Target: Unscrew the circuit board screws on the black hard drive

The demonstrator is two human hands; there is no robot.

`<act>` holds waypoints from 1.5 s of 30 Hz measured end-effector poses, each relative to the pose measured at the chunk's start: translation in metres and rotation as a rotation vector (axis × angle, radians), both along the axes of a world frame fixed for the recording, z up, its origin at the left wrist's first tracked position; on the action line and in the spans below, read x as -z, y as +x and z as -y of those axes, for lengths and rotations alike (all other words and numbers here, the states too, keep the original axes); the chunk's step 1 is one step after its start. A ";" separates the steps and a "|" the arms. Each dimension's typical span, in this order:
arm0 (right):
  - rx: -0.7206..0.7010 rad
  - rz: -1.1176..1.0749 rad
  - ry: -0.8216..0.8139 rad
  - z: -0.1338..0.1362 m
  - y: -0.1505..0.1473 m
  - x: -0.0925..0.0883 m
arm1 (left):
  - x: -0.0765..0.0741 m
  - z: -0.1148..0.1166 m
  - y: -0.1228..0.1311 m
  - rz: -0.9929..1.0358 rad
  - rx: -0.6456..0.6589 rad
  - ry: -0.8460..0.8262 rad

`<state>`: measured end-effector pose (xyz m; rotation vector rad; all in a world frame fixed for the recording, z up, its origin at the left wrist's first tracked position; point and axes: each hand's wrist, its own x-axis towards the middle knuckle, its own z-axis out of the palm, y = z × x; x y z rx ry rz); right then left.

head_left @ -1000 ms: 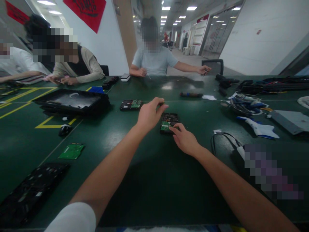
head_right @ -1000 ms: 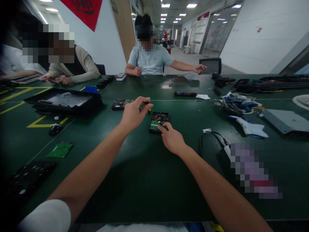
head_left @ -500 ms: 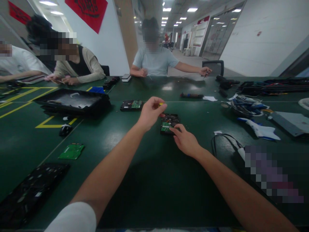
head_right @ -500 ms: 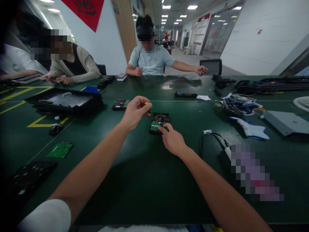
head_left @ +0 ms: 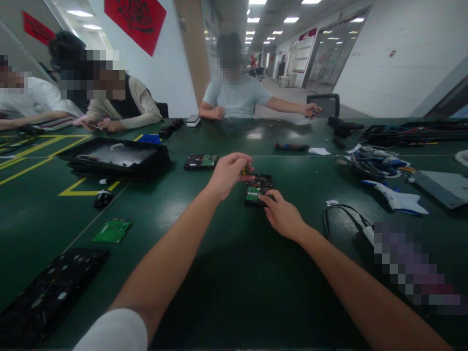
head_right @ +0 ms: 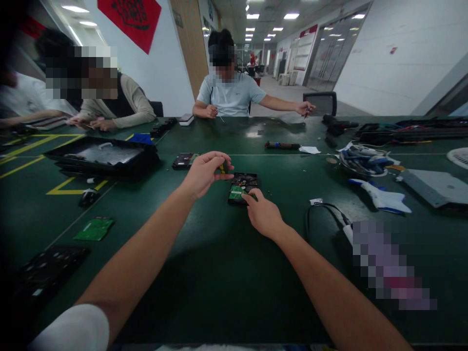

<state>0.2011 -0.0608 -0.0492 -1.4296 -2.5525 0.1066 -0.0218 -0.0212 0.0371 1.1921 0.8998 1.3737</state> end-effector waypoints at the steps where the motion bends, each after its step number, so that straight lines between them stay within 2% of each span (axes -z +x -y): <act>1: -0.001 -0.001 -0.004 0.000 0.000 0.000 | 0.000 0.000 0.001 -0.038 -0.042 0.018; 3: 0.000 -0.006 -0.009 0.001 0.000 -0.001 | 0.001 0.000 0.002 -0.102 -0.085 0.043; 6: 0.003 -0.008 -0.007 0.001 0.000 -0.001 | 0.001 0.001 0.004 -0.130 -0.073 0.059; 12: 0.013 -0.011 -0.020 0.000 0.000 0.000 | -0.004 0.006 0.004 -0.075 -0.015 -0.031; 18: 0.010 -0.005 -0.007 0.000 0.000 0.001 | 0.002 0.001 0.001 0.108 0.051 -0.092; 26: 0.018 -0.015 -0.033 0.001 -0.001 -0.002 | 0.003 0.001 -0.001 -0.044 0.041 -0.053; 31: 0.006 -0.031 -0.026 0.002 -0.001 -0.002 | 0.001 0.003 0.003 0.041 0.120 -0.127; 35: 0.000 -0.042 -0.025 0.001 0.000 -0.002 | 0.002 0.000 0.004 0.105 0.050 -0.161; 40: 0.008 -0.046 -0.036 0.001 0.000 -0.002 | 0.002 -0.002 -0.002 -0.031 -0.049 -0.117; 45: 0.010 -0.035 -0.025 0.001 -0.001 -0.001 | 0.002 0.000 -0.002 -0.013 0.012 -0.128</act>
